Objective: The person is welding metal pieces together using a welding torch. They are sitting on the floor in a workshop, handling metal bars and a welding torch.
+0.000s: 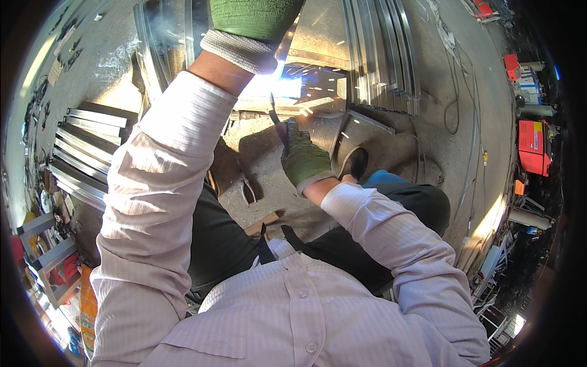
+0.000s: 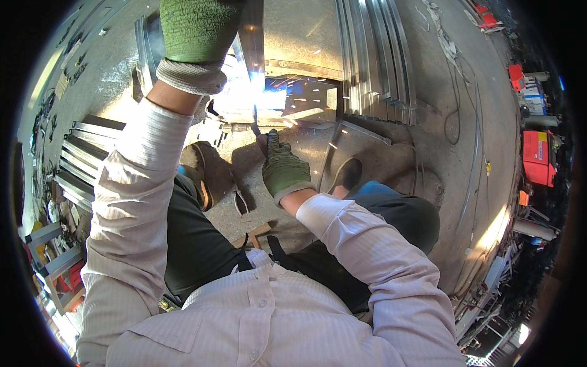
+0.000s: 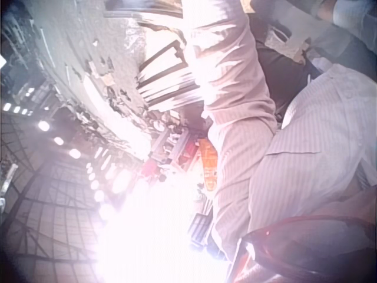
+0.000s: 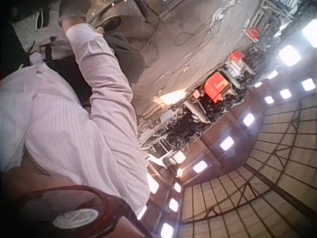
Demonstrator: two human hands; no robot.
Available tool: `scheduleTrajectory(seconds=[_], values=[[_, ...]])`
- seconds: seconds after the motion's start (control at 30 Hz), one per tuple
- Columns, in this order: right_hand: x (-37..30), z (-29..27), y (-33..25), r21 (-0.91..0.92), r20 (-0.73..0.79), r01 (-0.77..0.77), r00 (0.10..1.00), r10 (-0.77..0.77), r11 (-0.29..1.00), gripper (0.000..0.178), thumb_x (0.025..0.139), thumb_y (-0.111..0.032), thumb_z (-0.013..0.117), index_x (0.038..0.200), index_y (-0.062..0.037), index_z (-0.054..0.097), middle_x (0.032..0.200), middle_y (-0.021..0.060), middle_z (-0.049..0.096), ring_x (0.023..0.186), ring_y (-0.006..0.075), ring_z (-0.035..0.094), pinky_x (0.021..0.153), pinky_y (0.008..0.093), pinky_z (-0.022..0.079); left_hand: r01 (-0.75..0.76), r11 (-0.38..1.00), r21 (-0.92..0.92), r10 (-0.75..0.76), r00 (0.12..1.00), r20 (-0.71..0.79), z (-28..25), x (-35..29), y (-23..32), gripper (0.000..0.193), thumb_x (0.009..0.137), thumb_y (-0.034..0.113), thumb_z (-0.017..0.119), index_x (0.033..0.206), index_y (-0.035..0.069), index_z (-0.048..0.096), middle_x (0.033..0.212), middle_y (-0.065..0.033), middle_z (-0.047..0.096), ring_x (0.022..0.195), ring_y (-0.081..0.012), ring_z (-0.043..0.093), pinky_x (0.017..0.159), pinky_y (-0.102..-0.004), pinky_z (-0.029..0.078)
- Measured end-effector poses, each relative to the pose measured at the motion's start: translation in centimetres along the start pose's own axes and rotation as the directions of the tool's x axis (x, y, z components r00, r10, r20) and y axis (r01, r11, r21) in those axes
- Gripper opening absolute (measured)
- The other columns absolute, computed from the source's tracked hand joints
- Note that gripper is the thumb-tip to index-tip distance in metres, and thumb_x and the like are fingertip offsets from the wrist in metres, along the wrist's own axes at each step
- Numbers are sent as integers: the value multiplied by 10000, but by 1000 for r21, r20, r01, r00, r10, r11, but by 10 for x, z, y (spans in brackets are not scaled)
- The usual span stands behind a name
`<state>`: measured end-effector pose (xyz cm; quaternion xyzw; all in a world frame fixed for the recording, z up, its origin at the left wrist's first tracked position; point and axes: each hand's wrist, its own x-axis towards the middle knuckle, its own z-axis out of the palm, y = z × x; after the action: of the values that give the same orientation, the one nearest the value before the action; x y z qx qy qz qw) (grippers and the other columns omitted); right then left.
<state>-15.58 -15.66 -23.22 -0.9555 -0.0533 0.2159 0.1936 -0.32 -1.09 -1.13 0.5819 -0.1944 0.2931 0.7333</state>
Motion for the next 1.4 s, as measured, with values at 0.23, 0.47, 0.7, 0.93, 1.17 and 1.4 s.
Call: scheduleTrajectory(seconds=[0.23,0.47,0.7,0.93,1.17,1.4], values=[[0,-2,0,-51,54,-35,998,38,998,642,1033,-230,495,1647,-116,348,1391,280,621,1181,450,691,990,568,538,-7,999,-50,6,1000,-4,2,1,0,334,1012,147,774,1297,13,662,1063,-6,713,930,-85,639,832,-252,519],[-4,-12,-1,-30,42,-27,999,28,999,631,1048,-231,484,1654,-132,342,1458,257,598,1232,423,682,1023,543,536,-25,1000,-7,25,1000,-17,2,3,-2,338,1009,138,772,1304,12,664,1050,-6,713,919,-85,640,821,-250,523],[-38,-88,2,-63,95,-18,995,24,998,678,1014,-288,593,1637,-144,366,1441,218,632,1241,403,670,1054,500,530,112,993,37,-112,994,-5,-2,-3,-5,383,990,161,799,1293,-29,662,1129,-78,755,985,-123,677,873,-282,548],[-33,-118,7,98,30,-35,999,32,995,663,1005,-279,609,1616,-128,400,1424,237,643,1270,411,649,1084,487,505,148,954,261,-126,987,-99,-31,20,-32,342,989,298,821,1163,25,709,940,12,680,838,-94,570,749,-279,486],[-33,-114,9,164,-96,65,994,-50,984,639,1012,-310,597,1591,-88,438,1406,249,649,1274,410,646,1075,474,512,236,606,760,-7,957,-291,-144,47,-69,561,1016,501,708,1349,50,683,1278,-126,695,1071,-265,694,917,-406,560],[-27,-129,3,234,-287,171,953,-100,957,635,990,-304,630,1577,-117,477,1307,230,697,1140,404,707,966,498,571,541,834,-109,-437,526,-729,-229,6,-113,657,1038,494,692,1475,32,528,1313,-184,668,1134,-360,675,997,-504,575]])
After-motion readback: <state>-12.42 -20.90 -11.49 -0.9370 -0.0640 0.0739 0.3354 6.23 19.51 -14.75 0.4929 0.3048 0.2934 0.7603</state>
